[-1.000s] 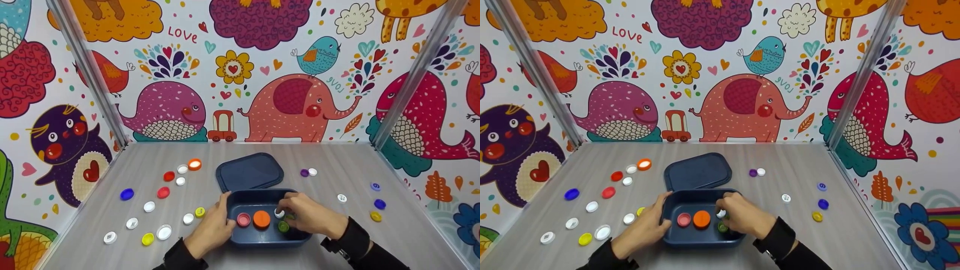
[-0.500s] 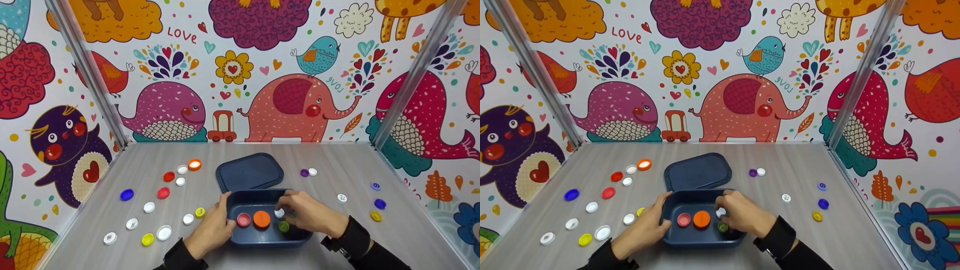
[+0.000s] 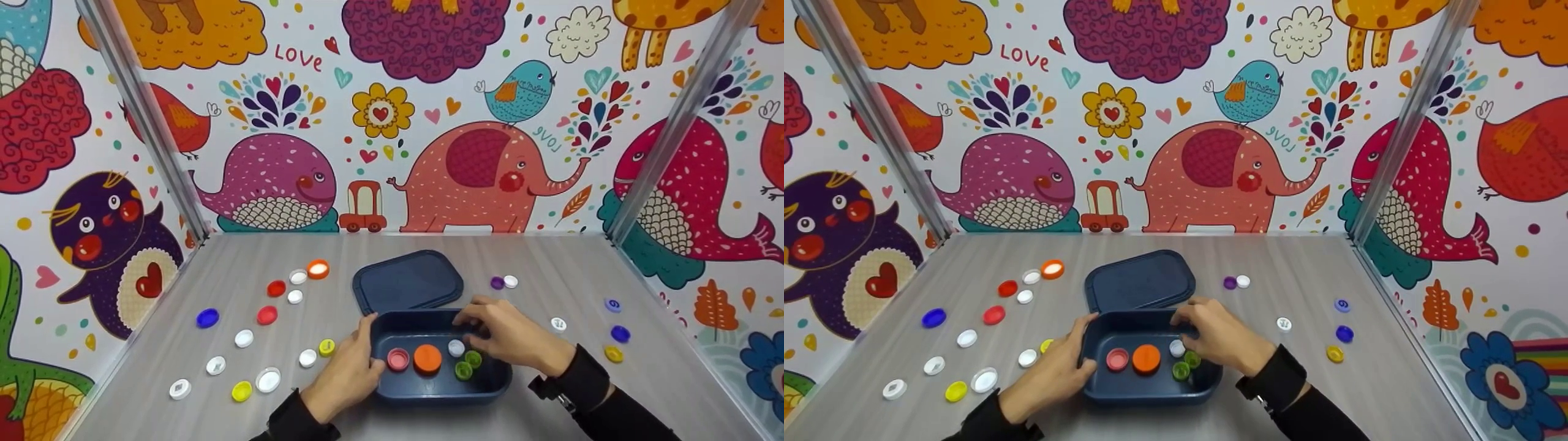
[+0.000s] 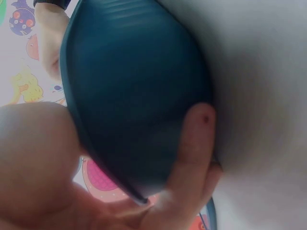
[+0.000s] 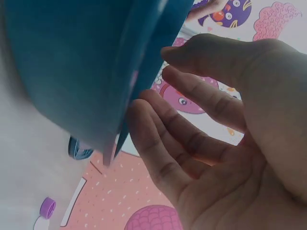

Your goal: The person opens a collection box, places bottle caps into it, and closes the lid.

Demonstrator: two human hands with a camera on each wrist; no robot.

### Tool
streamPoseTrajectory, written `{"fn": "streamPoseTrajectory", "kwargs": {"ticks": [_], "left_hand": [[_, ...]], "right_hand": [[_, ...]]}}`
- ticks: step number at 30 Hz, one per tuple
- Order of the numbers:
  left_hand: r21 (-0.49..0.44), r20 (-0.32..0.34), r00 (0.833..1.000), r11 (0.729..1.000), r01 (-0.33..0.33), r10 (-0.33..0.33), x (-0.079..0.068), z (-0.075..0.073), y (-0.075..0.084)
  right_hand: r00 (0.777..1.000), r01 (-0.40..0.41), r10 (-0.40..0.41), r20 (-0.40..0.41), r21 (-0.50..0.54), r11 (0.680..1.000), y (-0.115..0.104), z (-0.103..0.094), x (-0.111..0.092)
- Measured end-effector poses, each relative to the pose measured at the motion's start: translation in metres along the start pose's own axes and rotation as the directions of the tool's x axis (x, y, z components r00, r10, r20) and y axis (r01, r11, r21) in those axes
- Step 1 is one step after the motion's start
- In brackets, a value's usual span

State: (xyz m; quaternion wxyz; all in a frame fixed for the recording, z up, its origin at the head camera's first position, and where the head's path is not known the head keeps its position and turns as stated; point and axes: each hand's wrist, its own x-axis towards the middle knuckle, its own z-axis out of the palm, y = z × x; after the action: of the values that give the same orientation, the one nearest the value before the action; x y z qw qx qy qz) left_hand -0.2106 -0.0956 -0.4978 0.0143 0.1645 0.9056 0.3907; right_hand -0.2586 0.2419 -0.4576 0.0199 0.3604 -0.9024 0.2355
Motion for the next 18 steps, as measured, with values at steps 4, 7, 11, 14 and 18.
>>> {"fn": "streamPoseTrajectory", "kwargs": {"ticks": [4, 7, 11, 14, 18], "left_hand": [[0.001, -0.001, 1.0, 1.0, 0.002, -0.002, 0.0, 0.0, 0.0], [-0.001, -0.006, 1.0, 1.0, -0.017, 0.017, 0.0, 0.0, -0.001], [-0.003, -0.008, 0.999, 0.999, -0.038, 0.038, 0.0, 0.001, -0.002], [-0.002, -0.002, 1.0, 1.0, -0.028, 0.028, 0.0, 0.0, -0.002], [-0.001, 0.005, 1.0, 1.0, -0.017, 0.017, 0.0, 0.0, -0.002]], "right_hand": [[0.999, -0.04, 0.04, -0.031, -0.017, 0.999, 0.007, -0.004, 0.002], [0.996, -0.078, 0.077, -0.055, -0.031, 0.996, 0.013, -0.006, 0.004], [0.988, -0.133, 0.128, -0.087, -0.059, 0.989, 0.024, -0.009, 0.007], [0.979, -0.182, 0.176, -0.103, -0.055, 0.982, 0.033, -0.01, 0.009], [0.966, -0.237, 0.233, -0.116, -0.022, 0.971, 0.048, -0.012, 0.012]]}}
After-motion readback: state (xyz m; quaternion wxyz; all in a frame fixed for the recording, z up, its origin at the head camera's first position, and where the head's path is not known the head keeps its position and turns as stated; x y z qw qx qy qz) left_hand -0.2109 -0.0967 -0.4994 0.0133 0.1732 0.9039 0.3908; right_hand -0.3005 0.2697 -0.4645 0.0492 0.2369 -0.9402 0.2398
